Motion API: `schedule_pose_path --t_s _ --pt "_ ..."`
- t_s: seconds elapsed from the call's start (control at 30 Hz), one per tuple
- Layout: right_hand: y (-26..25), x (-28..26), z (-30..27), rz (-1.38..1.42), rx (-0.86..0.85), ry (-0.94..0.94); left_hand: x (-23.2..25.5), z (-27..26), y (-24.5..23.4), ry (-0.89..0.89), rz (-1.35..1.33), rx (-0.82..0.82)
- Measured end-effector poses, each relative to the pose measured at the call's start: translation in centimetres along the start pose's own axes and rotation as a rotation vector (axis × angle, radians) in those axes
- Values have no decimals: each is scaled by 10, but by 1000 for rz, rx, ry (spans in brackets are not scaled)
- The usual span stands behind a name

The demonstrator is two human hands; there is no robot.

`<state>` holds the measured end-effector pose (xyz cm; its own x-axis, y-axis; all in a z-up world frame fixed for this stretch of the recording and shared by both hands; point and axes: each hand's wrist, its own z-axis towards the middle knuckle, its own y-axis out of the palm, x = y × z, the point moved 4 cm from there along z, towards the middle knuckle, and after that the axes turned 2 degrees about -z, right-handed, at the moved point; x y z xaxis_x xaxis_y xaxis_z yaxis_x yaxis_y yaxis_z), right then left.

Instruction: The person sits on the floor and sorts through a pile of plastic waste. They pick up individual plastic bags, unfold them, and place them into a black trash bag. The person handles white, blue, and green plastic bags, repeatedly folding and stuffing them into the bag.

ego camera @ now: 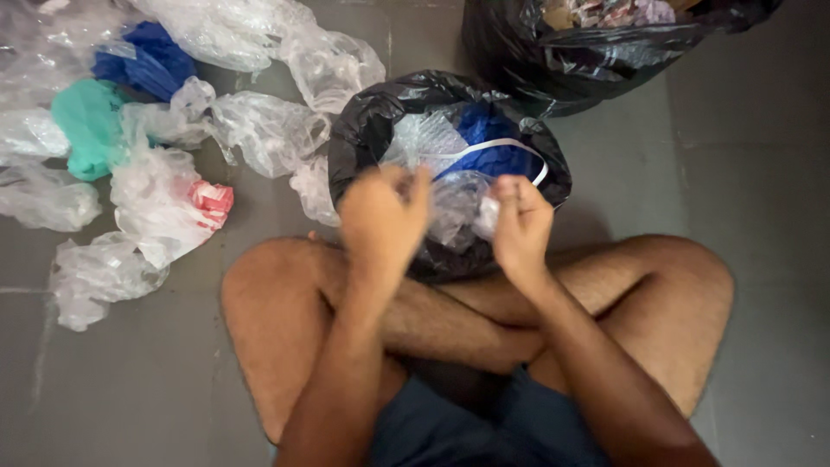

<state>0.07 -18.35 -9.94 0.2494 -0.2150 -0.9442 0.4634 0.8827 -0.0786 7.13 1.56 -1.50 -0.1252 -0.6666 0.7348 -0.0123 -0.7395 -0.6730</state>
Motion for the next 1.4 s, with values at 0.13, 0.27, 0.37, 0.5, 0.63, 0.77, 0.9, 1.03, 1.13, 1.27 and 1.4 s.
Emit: schedule_pose_path --t_s 0.13,0.27,0.37,0.5,0.63,0.77,0.9,1.03,1.13,1.27,1.4 --pt "0 25 7 -27 91 119 -45 18 -37 -19 386 288" --pt "55 11 35 -470 -97 -128 -84 34 -17 -346 317 -140" --pt "100 27 30 -629 -441 -413 -79 32 -5 -305 280 -97" --pt "131 114 14 -1190 -803 -403 -62 32 -8 -53 1 79" --pt "138 172 14 -1370 -951 -172 -36 24 -16 139 -463 84" --pt "142 172 34 -1272 -1009 -34 -18 17 -41 126 -538 46" --pt "139 135 51 -975 -891 -90 -17 16 -74 225 -210 49" --pt "112 47 75 -900 -730 -116 -23 15 -93 298 -144 153" --pt "94 -20 82 -631 -610 -449 -24 22 -98 177 -316 156" --pt "76 -31 84 -515 -556 -159 -18 25 -96 157 -288 154" --pt "76 -23 78 -464 -470 -124 -13 27 -87 180 -300 128"
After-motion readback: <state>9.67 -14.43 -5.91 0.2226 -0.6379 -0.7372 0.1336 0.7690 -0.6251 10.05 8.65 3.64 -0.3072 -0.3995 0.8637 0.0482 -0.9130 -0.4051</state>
